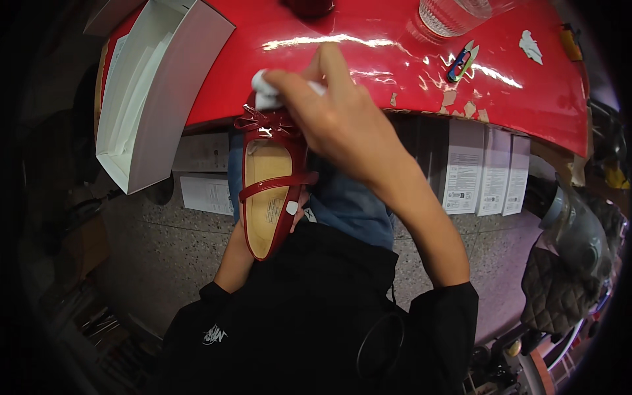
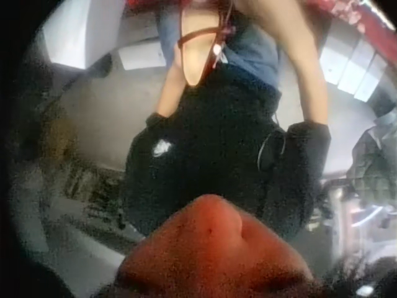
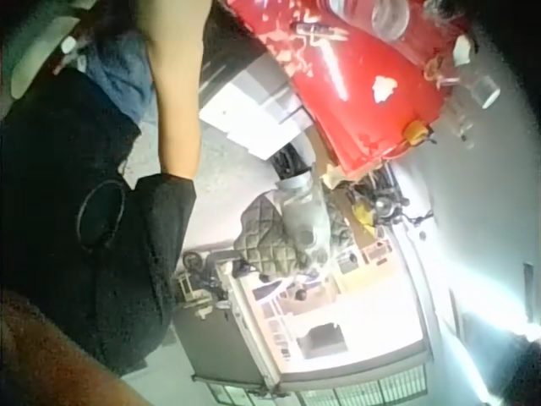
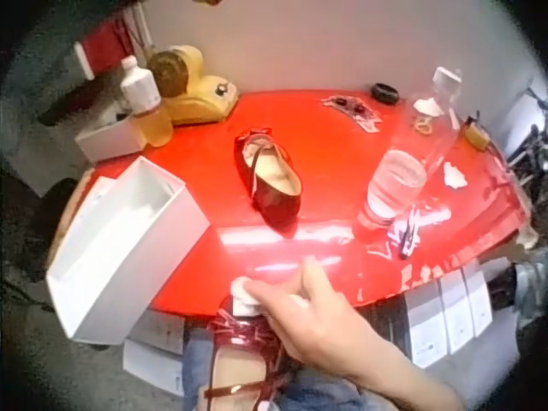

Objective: Cleaning a pair of red shoes with a cloth and cleaning fluid before packaging them into a box.

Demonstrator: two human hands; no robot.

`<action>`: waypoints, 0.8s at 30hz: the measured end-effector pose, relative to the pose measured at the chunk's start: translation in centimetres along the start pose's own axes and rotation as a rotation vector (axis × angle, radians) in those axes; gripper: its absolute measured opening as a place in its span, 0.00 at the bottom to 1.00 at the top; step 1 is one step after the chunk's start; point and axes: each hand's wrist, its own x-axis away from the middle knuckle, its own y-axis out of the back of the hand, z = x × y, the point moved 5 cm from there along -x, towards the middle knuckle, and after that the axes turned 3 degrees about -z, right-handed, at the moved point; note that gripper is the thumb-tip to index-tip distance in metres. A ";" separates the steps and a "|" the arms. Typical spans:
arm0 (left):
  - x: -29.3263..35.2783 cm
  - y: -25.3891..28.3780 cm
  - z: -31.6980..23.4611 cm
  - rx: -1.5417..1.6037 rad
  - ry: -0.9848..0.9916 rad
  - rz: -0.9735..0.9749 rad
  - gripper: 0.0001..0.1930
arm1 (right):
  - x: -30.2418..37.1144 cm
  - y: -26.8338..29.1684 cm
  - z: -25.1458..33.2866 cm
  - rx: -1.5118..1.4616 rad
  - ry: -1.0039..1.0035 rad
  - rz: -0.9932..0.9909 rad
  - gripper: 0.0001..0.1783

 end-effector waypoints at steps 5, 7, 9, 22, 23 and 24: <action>0.1 -1.5 -0.4 -0.076 -0.024 -0.049 0.33 | -0.9 0.1 0.6 0.034 0.164 0.058 0.21; 0.2 -0.2 0.1 -0.065 0.002 -0.095 0.34 | -0.8 -0.4 -0.1 0.177 0.107 0.102 0.22; 0.3 0.3 0.3 -0.053 0.024 -0.144 0.35 | -1.7 0.4 -1.8 0.261 0.037 0.096 0.24; 1.0 -1.3 0.5 0.016 0.077 -0.033 0.39 | 4.2 2.1 3.6 0.171 0.044 0.071 0.33; 1.1 -1.4 0.4 -0.011 0.058 -0.023 0.39 | 3.3 1.5 4.4 0.109 0.033 0.061 0.34; 1.1 -1.0 0.3 -0.012 0.064 -0.020 0.39 | 2.5 0.8 5.0 0.048 0.024 0.047 0.35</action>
